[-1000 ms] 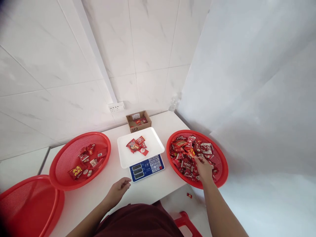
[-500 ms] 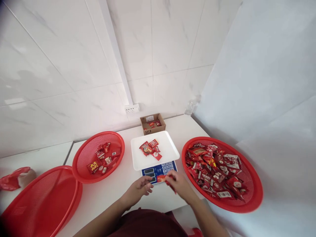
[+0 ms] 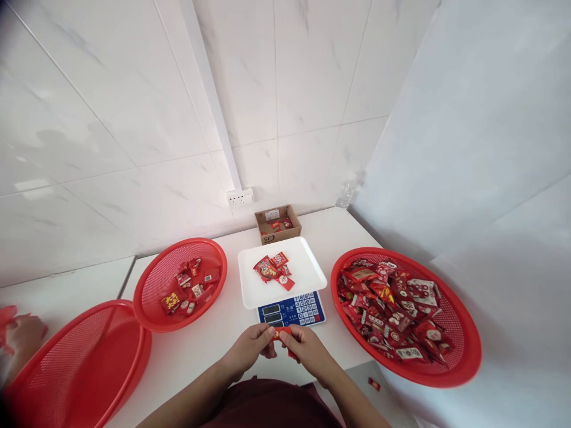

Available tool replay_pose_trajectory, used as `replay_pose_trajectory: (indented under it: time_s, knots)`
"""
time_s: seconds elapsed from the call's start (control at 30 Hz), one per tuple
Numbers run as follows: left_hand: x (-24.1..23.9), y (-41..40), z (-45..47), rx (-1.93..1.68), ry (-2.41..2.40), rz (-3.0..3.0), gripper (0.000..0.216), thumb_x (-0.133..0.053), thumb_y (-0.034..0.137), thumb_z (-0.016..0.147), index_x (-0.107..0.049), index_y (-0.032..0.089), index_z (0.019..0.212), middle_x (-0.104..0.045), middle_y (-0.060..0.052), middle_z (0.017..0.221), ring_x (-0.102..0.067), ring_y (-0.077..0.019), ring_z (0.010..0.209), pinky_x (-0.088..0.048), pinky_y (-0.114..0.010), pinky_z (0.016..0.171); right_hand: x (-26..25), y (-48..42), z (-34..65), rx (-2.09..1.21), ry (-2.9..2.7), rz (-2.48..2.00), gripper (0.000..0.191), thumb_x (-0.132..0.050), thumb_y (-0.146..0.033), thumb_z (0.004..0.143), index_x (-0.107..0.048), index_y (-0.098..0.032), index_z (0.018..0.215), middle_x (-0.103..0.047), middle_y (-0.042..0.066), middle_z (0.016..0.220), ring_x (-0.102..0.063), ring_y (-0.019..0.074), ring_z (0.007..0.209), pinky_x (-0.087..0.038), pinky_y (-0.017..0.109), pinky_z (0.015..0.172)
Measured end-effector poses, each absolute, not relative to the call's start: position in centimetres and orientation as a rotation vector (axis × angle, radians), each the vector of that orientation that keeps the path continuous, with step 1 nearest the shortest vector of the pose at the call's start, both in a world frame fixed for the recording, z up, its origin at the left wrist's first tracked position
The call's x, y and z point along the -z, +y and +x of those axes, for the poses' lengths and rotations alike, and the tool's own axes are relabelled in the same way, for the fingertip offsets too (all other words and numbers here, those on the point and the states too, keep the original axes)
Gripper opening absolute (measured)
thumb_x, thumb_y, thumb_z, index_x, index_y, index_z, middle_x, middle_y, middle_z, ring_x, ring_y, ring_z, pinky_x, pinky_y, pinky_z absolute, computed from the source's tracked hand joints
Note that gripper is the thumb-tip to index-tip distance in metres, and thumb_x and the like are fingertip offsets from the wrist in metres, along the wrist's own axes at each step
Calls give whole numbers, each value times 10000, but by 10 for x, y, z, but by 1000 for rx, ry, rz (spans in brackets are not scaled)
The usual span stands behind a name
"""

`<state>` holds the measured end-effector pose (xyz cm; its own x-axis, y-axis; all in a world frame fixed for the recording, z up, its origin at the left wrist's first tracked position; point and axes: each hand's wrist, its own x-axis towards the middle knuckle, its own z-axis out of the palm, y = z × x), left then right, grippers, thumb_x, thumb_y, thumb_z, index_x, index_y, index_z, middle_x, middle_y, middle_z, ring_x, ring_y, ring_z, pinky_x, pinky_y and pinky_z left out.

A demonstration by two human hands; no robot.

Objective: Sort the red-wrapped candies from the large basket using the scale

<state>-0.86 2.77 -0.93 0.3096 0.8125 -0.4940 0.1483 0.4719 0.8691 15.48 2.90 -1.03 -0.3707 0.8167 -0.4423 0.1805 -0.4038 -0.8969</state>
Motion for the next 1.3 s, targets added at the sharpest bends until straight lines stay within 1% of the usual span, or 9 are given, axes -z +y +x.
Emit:
replay_pose_trajectory:
  time_s: [0.13,0.37,0.43,0.53,0.6,0.73,0.83,1.03,1.3]
  knots:
    - [4,26,-9,-617,1066,868,435,-538,592,707,-487,161,671,-514,21,504,-516,-122,539,-378,-280,619,4,29,156,-1861,-1319,-1379,420,-525,-592,721,-483,-182,639,-413,-65,515,-336,70,482,-257,216,470]
    - [0,22,-10,-639,828,622,439,-575,562,709,-413,171,592,-475,30,457,-527,-119,500,-406,-277,590,-6,28,162,-1946,-1336,-1250,431,-506,-585,742,-568,-160,702,-413,-61,500,-314,64,467,-239,207,461]
    - [-1,22,-9,-645,907,673,419,-566,560,716,-438,167,644,-522,17,530,-538,-122,542,-428,-283,589,-6,28,162,-1911,-1370,-1280,424,-503,-576,750,-566,-162,685,-401,-62,502,-317,65,471,-251,205,463]
    - [-3,23,-7,-597,987,758,420,-595,555,688,-493,175,834,-583,0,699,-570,-139,643,-456,-303,611,-4,28,160,-1862,-1473,-1248,428,-483,-569,766,-556,-165,649,-448,-43,546,-367,75,503,-300,208,483]
    - [-2,24,-6,-545,1031,804,463,-616,556,659,-521,166,891,-587,-5,708,-579,-143,657,-450,-309,636,0,28,157,-1836,-1534,-1217,440,-463,-571,776,-554,-164,637,-503,-23,592,-399,83,523,-333,214,503]
    - [4,24,-6,-525,1124,825,478,-615,576,625,-566,134,798,-586,-12,638,-568,-132,604,-430,-308,655,4,26,155,-1817,-1565,-1242,428,-452,-559,787,-570,-166,666,-537,-14,624,-406,85,520,-356,216,509]
    - [8,24,-6,-513,1126,835,465,-611,585,614,-535,147,748,-579,-1,590,-551,-122,533,-415,-286,586,4,24,156,-1846,-1582,-1229,417,-449,-548,795,-587,-167,696,-537,-16,622,-402,85,520,-359,214,514]
    - [7,23,-7,-487,1086,842,424,-585,583,646,-468,180,711,-499,54,474,-441,-76,383,-345,-234,459,4,22,160,-1818,-1641,-1256,447,-432,-561,800,-611,-166,695,-447,-37,544,-378,84,510,-360,216,519]
    - [0,24,-7,-427,1085,799,383,-611,521,658,-453,183,744,-527,45,536,-502,-92,478,-363,-238,521,11,22,164,-1795,-1540,-1396,361,-528,-508,748,-535,-167,629,-463,-48,519,-407,81,503,-347,216,511]
